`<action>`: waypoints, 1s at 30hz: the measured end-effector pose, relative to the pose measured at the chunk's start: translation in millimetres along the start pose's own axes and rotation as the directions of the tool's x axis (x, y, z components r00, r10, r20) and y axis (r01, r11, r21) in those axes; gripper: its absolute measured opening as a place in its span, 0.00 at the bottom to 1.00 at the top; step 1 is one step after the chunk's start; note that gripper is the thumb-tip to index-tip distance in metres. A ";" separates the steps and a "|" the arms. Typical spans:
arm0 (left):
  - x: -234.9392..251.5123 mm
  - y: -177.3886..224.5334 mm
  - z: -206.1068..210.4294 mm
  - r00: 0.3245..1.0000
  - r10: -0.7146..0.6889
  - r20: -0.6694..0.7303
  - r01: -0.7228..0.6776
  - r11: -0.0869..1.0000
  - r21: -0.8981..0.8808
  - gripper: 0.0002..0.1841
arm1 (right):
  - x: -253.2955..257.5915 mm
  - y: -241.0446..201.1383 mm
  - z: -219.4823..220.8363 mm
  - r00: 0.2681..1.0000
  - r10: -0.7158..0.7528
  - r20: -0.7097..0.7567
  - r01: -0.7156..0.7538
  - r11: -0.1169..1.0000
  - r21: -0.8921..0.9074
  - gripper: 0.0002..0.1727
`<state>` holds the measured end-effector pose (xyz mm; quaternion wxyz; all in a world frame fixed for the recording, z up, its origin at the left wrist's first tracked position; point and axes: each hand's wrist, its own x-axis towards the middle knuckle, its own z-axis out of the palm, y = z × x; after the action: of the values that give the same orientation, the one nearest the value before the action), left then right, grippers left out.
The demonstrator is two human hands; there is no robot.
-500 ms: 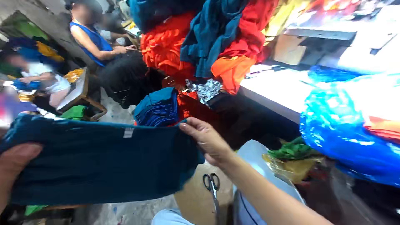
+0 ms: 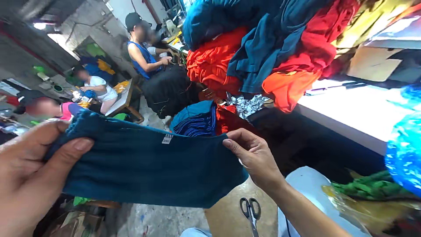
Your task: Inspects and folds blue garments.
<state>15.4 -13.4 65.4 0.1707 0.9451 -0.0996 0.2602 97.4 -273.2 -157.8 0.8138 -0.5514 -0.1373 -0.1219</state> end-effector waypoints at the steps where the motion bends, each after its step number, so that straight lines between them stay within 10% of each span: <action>1: 1.1 4.0 -3.5 1.000 -0.001 -0.010 0.001 1.000 0.000 0.08 | 0.2 2.3 -0.7 0.998 -0.056 0.018 0.057 0.997 -0.057 0.01; 18: 10.4 27.3 -9.2 0.984 0.176 0.011 -0.174 0.956 0.238 0.14 | 3.1 8.1 -9.4 0.999 -0.046 0.013 0.043 0.985 0.165 0.06; 23: 10.9 33.2 1.4 0.960 0.279 0.031 -0.276 0.920 0.277 0.13 | 1.2 21.0 -24.1 0.983 -0.061 0.174 0.064 0.998 -0.013 0.17; 30: -1.2 46.1 1.3 0.963 0.256 0.086 -0.269 0.898 0.347 0.15 | -10.6 27.3 -27.0 0.980 0.009 0.200 0.024 0.987 -0.162 0.08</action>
<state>2.2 -56.3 76.2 -0.0416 0.9430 -0.1806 0.2765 99.4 -288.0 -194.8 0.7474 -0.6252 -0.2102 -0.0797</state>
